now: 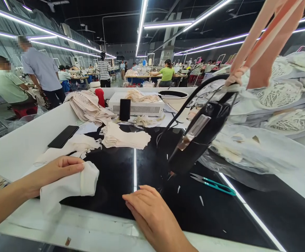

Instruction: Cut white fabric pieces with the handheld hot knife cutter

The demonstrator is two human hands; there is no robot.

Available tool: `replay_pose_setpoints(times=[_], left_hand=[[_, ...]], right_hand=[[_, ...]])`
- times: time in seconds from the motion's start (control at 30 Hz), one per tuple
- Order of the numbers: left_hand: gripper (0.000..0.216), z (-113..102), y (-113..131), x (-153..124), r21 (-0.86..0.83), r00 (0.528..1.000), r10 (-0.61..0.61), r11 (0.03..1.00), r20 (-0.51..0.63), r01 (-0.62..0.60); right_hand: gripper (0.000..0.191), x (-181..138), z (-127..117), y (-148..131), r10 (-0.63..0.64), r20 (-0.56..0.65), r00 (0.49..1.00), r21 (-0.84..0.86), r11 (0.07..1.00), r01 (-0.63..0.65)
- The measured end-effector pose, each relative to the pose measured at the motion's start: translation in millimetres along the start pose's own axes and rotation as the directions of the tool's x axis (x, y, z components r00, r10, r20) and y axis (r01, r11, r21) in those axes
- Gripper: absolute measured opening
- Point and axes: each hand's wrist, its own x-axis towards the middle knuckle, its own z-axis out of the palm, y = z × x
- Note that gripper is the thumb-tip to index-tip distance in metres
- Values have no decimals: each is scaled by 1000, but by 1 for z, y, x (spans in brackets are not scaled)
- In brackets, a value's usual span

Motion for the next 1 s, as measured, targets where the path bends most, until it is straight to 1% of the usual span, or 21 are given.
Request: replay_pose_setpoints(times=[0.07, 0.13, 0.17, 0.23, 0.3, 0.33, 0.37, 0.43, 0.5, 0.57, 0.6, 0.63, 0.67, 0.7, 0.73, 0.77, 0.8, 0.87, 0.9, 0.93, 1.0], left_hand=[[55, 3, -1, 3, -36, 999, -16, 999, 28, 17], [55, 7, -1, 6, -68, 999, -18, 997, 49, 21], [56, 10, 0, 8, -77, 998, -18, 997, 65, 23], [57, 17, 2, 9, -86, 994, -20, 996, 109, 29], [60, 24, 5, 10, -83, 987, -17, 996, 160, 31], [61, 28, 7, 10, -79, 983, -13, 996, 184, 28], [61, 33, 8, 9, -73, 979, -8, 997, 206, 24], [62, 40, 9, 9, -56, 967, -4, 998, 253, 19], [62, 46, 8, 9, -37, 955, -9, 999, 295, 21], [62, 48, 5, 10, -19, 946, -15, 1000, 324, 22], [62, 48, 3, 11, -9, 941, -17, 1000, 337, 21], [62, 48, 1, 13, 5, 937, -19, 1000, 349, 19], [61, 46, -1, 15, 24, 932, -22, 1000, 361, 15], [60, 44, -3, 18, 47, 928, -26, 999, 372, 9], [58, 41, -5, 21, 77, 925, -29, 997, 379, -1], [55, 38, -6, 26, 119, 925, -29, 993, 379, -18], [50, 35, -7, 31, 176, 930, -25, 983, 367, -43], [37, 29, -9, 42, 365, 953, 11, 922, 304, -127], [32, 27, -10, 48, 503, 964, 64, 843, 257, -190], [28, 25, -12, 53, 643, 967, 143, 725, 211, -247], [26, 24, -14, 64, 835, 935, 317, 462, 159, -298]], right_hand=[[28, -9, -7, -1, 25, -83, 996, -9, 1000, -26], [26, -12, -10, -2, 124, -112, 986, 49, 992, -119], [26, -12, -10, -3, 194, -88, 977, 103, 977, -184], [30, -6, -6, -8, 324, 5, 946, 246, 917, -315], [47, 3, 1, -16, 401, 128, 907, 421, 807, -415], [59, 9, 6, -22, 401, 194, 895, 516, 734, -441], [69, 14, 10, -27, 378, 258, 889, 608, 651, -453], [76, 25, 18, -37, 301, 348, 888, 760, 465, -455], [70, 33, 23, -44, 289, 368, 884, 851, 278, -445], [62, 39, 24, -45, 395, 336, 855, 900, 132, -415], [60, 41, 22, -44, 465, 309, 829, 915, 90, -392], [58, 42, 19, -41, 529, 277, 802, 926, 77, -370], [56, 43, 15, -38, 580, 243, 778, 930, 90, -357], [54, 44, 10, -34, 613, 208, 762, 925, 129, -356], [52, 45, 5, -30, 629, 174, 757, 909, 193, -369], [50, 47, 0, -26, 630, 140, 764, 876, 281, -393], [48, 49, -5, -21, 619, 101, 779, 814, 398, -422], [41, 58, -12, -11, 569, 29, 821, 623, 632, -461], [38, 64, -13, -5, 537, 2, 843, 514, 723, -462], [35, 71, -14, 2, 513, -18, 858, 434, 777, -456], [27, 87, -14, 15, 481, -55, 875, 345, 832, -435]])
